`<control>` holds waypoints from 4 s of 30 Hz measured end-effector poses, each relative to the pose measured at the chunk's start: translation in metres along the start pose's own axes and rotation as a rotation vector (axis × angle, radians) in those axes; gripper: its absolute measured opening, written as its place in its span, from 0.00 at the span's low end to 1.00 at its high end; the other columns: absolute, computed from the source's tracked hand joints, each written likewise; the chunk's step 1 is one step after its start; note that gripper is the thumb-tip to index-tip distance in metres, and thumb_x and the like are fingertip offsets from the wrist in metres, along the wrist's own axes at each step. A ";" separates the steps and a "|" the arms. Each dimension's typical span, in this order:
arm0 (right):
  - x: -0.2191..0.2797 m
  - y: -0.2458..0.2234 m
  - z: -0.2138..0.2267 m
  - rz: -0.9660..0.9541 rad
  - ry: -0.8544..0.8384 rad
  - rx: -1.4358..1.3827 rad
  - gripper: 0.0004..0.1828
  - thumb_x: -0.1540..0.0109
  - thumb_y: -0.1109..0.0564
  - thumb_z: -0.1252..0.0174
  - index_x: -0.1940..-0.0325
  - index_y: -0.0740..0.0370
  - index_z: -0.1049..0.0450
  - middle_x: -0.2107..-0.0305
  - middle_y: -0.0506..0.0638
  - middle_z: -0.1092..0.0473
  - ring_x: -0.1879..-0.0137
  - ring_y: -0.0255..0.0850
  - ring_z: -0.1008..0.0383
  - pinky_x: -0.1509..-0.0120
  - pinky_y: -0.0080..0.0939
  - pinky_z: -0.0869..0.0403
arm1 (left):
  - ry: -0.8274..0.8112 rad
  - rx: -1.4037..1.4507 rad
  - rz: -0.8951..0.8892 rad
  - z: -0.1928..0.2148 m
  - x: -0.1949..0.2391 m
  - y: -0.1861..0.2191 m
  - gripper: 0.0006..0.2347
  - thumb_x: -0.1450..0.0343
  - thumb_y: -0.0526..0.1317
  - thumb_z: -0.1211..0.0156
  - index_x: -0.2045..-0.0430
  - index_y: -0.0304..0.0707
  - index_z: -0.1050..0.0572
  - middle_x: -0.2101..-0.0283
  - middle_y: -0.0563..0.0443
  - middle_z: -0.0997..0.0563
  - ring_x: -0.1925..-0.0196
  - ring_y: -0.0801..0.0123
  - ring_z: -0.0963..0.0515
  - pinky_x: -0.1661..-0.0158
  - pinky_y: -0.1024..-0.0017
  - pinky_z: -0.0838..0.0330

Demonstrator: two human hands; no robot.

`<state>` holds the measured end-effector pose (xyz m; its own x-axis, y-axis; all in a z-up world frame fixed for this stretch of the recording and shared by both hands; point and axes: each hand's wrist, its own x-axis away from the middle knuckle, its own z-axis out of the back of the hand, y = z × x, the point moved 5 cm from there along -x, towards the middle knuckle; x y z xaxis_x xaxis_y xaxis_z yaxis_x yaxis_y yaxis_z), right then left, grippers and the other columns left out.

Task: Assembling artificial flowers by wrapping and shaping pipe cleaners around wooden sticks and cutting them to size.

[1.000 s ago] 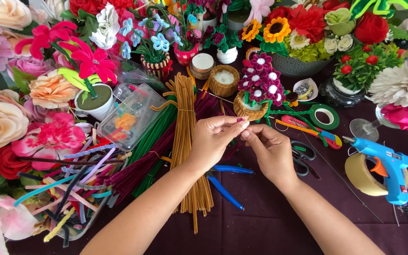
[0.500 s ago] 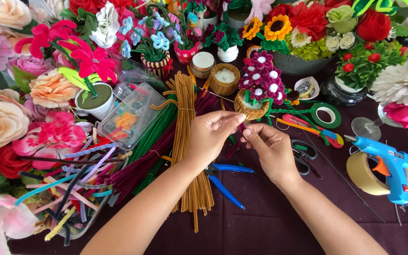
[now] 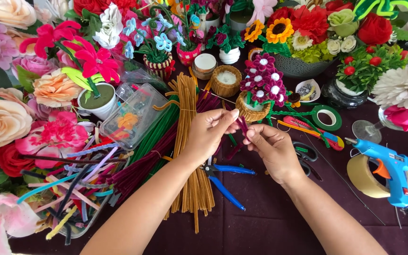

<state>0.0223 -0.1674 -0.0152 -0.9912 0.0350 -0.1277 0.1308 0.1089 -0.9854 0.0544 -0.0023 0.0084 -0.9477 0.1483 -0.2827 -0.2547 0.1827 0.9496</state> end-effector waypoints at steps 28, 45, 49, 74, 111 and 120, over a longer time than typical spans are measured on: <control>0.003 -0.009 -0.004 0.178 -0.012 0.913 0.07 0.34 0.51 0.38 0.58 0.52 0.16 0.71 0.50 0.20 0.56 0.49 0.19 0.49 0.48 0.23 | 0.067 -0.204 -0.247 0.056 -0.010 0.073 0.14 0.21 0.43 0.49 0.47 0.35 0.24 0.57 0.38 0.17 0.51 0.57 0.18 0.47 0.59 0.24; 0.069 -0.030 -0.083 1.000 -0.711 0.947 0.02 0.34 0.64 0.39 0.59 0.65 0.25 0.68 0.52 0.27 0.66 0.47 0.30 0.64 0.44 0.32 | -0.231 -1.613 0.162 0.077 0.087 -0.021 0.36 0.30 0.67 0.51 0.28 0.59 0.49 0.27 0.38 0.48 0.29 0.34 0.46 0.39 0.36 0.45; 0.066 -0.032 -0.074 1.004 -0.687 1.027 0.03 0.30 0.60 0.43 0.57 0.63 0.26 0.68 0.50 0.29 0.67 0.46 0.33 0.64 0.44 0.36 | -0.236 -1.704 0.137 0.072 0.086 -0.020 0.38 0.31 0.68 0.50 0.27 0.59 0.50 0.27 0.40 0.47 0.29 0.35 0.46 0.40 0.37 0.45; -0.079 0.064 0.144 -0.028 0.191 1.810 0.12 0.45 0.70 0.40 0.60 0.61 0.28 0.70 0.54 0.27 0.70 0.52 0.21 0.76 0.49 0.22 | -0.245 -1.718 0.283 0.076 0.086 -0.024 0.39 0.35 0.74 0.58 0.27 0.70 0.53 0.27 0.46 0.46 0.27 0.39 0.47 0.37 0.40 0.45; 0.032 -0.038 -0.023 -0.084 -0.336 -0.024 0.05 0.31 0.59 0.45 0.53 0.63 0.28 0.67 0.52 0.22 0.69 0.34 0.27 0.63 0.31 0.25 | 0.233 -0.055 0.375 0.004 0.047 0.012 0.10 0.36 0.34 0.33 0.64 0.29 0.17 0.60 0.38 0.11 0.58 0.61 0.14 0.54 0.64 0.20; 0.015 -0.010 -0.013 -0.170 -0.319 -0.008 0.09 0.30 0.56 0.47 0.60 0.61 0.24 0.75 0.47 0.27 0.73 0.32 0.33 0.66 0.33 0.33 | 0.412 0.121 0.189 0.012 0.022 -0.010 0.05 0.32 0.34 0.33 0.65 0.35 0.20 0.61 0.46 0.14 0.67 0.65 0.16 0.63 0.68 0.18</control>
<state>0.0066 -0.1555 -0.0058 -0.9553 -0.2956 0.0076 -0.0371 0.0943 -0.9949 0.0380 0.0104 -0.0092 -0.9790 -0.2036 -0.0053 -0.0687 0.3058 0.9496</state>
